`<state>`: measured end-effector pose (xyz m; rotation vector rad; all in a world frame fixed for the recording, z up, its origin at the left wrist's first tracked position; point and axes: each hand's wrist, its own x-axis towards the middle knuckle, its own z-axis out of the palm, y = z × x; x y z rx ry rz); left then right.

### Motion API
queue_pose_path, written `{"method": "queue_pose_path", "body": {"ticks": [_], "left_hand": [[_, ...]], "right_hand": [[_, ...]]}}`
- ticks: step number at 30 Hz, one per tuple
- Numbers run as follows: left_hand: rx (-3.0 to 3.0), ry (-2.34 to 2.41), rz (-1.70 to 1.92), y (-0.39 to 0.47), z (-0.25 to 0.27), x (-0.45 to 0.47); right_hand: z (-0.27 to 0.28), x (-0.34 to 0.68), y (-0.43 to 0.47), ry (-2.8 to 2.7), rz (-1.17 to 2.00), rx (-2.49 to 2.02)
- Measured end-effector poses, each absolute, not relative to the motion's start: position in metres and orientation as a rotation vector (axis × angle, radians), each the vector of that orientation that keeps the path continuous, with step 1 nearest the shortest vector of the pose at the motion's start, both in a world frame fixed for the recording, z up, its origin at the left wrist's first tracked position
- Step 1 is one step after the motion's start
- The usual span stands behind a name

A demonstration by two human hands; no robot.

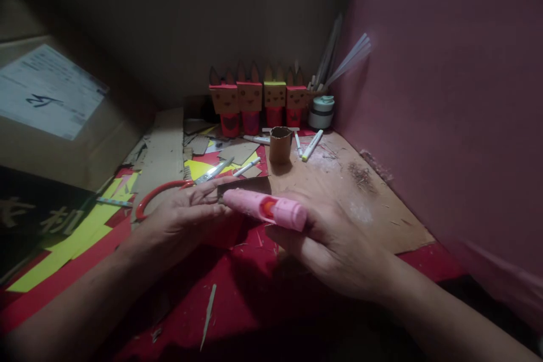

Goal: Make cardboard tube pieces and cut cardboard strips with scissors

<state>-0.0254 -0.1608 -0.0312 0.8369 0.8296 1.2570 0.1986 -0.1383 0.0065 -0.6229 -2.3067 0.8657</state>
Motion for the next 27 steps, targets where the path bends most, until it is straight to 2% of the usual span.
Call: {"method": "queue_pose_path", "body": {"ticks": [10,27], "left_hand": [[0.813,0.807,1.261,-0.1632,-0.0276,-0.0244],[0.821,0.852,1.249,-0.1629,-0.0287,-0.0239]], "right_hand": [[0.0003,0.1888,-0.1306,-2.318,1.014,-0.598],[0.0000,0.1878,-0.1325,-2.254,1.040,-0.656]]}}
